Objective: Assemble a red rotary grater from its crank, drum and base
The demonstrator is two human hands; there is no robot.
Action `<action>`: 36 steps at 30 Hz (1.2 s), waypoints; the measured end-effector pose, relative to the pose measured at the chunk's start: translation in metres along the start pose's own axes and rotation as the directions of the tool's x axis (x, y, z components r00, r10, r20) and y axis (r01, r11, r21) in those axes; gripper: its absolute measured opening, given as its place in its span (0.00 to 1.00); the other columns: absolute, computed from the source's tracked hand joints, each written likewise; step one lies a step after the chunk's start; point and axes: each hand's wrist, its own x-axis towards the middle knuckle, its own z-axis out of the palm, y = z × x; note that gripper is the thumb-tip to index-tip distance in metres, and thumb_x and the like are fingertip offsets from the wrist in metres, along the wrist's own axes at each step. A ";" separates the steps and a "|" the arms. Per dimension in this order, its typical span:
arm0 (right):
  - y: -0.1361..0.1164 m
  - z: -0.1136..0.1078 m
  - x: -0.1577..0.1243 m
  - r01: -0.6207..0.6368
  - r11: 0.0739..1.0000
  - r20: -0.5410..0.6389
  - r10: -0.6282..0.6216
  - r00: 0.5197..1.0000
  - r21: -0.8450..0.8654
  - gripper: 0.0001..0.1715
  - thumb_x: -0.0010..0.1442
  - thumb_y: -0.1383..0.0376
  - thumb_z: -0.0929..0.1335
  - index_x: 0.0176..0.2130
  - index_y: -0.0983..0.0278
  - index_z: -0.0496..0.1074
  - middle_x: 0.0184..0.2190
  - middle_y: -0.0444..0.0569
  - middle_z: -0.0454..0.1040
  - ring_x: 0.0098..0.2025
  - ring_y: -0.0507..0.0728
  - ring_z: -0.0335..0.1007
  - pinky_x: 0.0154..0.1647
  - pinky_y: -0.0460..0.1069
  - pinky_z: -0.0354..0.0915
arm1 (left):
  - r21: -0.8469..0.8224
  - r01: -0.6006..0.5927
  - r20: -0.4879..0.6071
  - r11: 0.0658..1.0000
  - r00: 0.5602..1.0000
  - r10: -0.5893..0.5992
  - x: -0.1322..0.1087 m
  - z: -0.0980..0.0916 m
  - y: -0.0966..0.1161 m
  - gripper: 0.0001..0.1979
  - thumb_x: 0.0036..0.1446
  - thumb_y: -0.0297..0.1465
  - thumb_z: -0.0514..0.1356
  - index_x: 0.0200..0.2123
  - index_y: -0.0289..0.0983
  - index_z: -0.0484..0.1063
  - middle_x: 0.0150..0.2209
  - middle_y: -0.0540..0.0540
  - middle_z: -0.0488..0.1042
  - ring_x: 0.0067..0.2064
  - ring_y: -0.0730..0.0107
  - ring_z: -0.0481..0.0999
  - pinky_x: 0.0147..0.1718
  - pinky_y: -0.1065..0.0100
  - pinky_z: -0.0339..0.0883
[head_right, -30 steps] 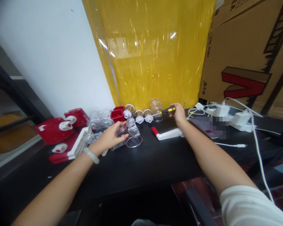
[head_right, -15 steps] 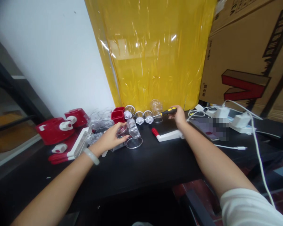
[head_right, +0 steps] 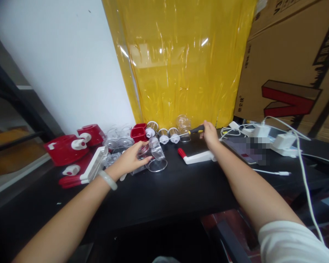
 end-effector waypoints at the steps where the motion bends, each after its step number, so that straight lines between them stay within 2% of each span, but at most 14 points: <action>1: -0.001 0.000 0.000 -0.024 1.000 -0.009 0.024 1.000 -0.003 0.22 0.59 0.45 0.65 0.31 0.61 0.68 0.16 0.38 0.64 0.12 0.48 0.59 0.12 0.43 0.60 | 0.000 -0.001 0.001 1.000 1.000 0.001 0.000 0.000 0.000 0.30 0.57 0.43 0.62 0.59 0.38 0.62 0.54 0.39 0.73 0.50 0.55 0.76 0.50 0.55 0.69; 5: -0.005 0.000 -0.002 -0.118 0.991 -0.004 0.119 0.993 0.067 0.18 0.61 0.51 0.60 0.33 0.62 0.68 0.21 0.42 0.68 0.17 0.49 0.65 0.16 0.45 0.66 | 0.009 -0.002 0.001 1.000 1.000 0.002 0.000 -0.001 0.001 0.30 0.57 0.43 0.62 0.59 0.39 0.62 0.55 0.40 0.72 0.51 0.55 0.76 0.49 0.56 0.70; 8: -0.009 0.000 -0.003 -0.124 0.986 0.024 0.122 0.992 0.110 0.14 0.59 0.56 0.61 0.34 0.62 0.69 0.25 0.42 0.69 0.18 0.49 0.67 0.18 0.46 0.68 | 0.013 -0.004 0.006 1.000 1.000 0.004 0.000 -0.001 0.001 0.30 0.57 0.43 0.62 0.60 0.39 0.62 0.55 0.40 0.72 0.51 0.55 0.76 0.49 0.55 0.70; 11: -0.011 0.001 -0.005 -0.122 0.988 0.014 0.121 0.993 0.091 0.11 0.57 0.58 0.63 0.34 0.62 0.69 0.24 0.41 0.68 0.17 0.49 0.66 0.17 0.45 0.67 | 0.013 -0.004 0.007 1.000 1.000 0.004 0.000 -0.001 0.001 0.30 0.57 0.43 0.62 0.60 0.38 0.62 0.55 0.40 0.72 0.50 0.55 0.76 0.50 0.55 0.69; 14: -0.010 0.003 -0.005 -0.102 0.992 -0.004 0.102 0.995 0.070 0.12 0.57 0.56 0.66 0.34 0.62 0.68 0.21 0.39 0.66 0.15 0.48 0.62 0.14 0.44 0.63 | 0.016 -0.014 0.004 1.000 1.000 0.014 0.000 -0.001 0.002 0.30 0.57 0.43 0.62 0.59 0.38 0.62 0.55 0.40 0.72 0.50 0.55 0.75 0.50 0.56 0.70; 18: -0.006 0.003 -0.003 -0.016 0.999 0.021 0.015 1.000 0.034 0.22 0.54 0.46 0.70 0.33 0.61 0.65 0.16 0.35 0.60 0.12 0.47 0.56 0.12 0.43 0.59 | 0.014 -0.011 0.005 1.000 1.000 0.011 0.000 -0.001 0.002 0.30 0.57 0.42 0.62 0.59 0.38 0.62 0.55 0.40 0.72 0.50 0.56 0.76 0.50 0.56 0.70; 20: -0.005 0.003 -0.003 -0.014 1.000 0.025 0.014 1.000 0.006 0.23 0.55 0.44 0.68 0.33 0.61 0.65 0.14 0.35 0.59 0.11 0.48 0.56 0.12 0.44 0.58 | 0.012 -0.011 0.005 1.000 1.000 0.011 0.000 0.000 0.002 0.29 0.57 0.43 0.62 0.59 0.39 0.62 0.55 0.40 0.72 0.50 0.56 0.76 0.50 0.55 0.70; 24: -0.008 0.002 -0.004 -0.140 0.989 0.009 0.140 0.990 0.043 0.18 0.61 0.50 0.61 0.35 0.61 0.67 0.19 0.40 0.68 0.14 0.50 0.64 0.15 0.46 0.64 | 0.009 -0.002 0.007 1.000 1.000 0.002 0.000 0.000 0.001 0.30 0.57 0.43 0.62 0.60 0.39 0.62 0.55 0.39 0.72 0.50 0.55 0.76 0.50 0.55 0.70; 28: -0.012 0.001 -0.006 -0.202 0.974 0.071 0.195 0.978 0.100 0.12 0.60 0.58 0.61 0.37 0.61 0.68 0.21 0.42 0.71 0.17 0.52 0.70 0.19 0.47 0.68 | 0.017 -0.013 0.006 1.000 1.000 0.013 0.000 0.000 0.001 0.30 0.57 0.44 0.62 0.60 0.39 0.62 0.55 0.40 0.72 0.51 0.55 0.75 0.51 0.55 0.69; 32: -0.012 0.003 -0.006 -0.181 0.979 0.044 0.177 0.983 0.093 0.09 0.58 0.59 0.65 0.38 0.61 0.67 0.20 0.39 0.69 0.16 0.50 0.66 0.17 0.46 0.67 | 0.037 -0.021 -0.002 0.999 1.000 0.021 0.000 0.001 0.001 0.30 0.57 0.44 0.61 0.60 0.40 0.61 0.55 0.40 0.71 0.50 0.55 0.76 0.50 0.55 0.69; 36: -0.007 0.005 -0.004 -0.085 0.995 -0.004 0.085 0.996 0.053 0.18 0.54 0.50 0.70 0.35 0.60 0.64 0.18 0.35 0.66 0.12 0.47 0.60 0.12 0.43 0.60 | 0.044 -0.025 0.002 0.999 1.000 0.025 -0.001 0.001 0.003 0.30 0.57 0.44 0.61 0.60 0.40 0.62 0.55 0.40 0.71 0.50 0.56 0.76 0.50 0.56 0.69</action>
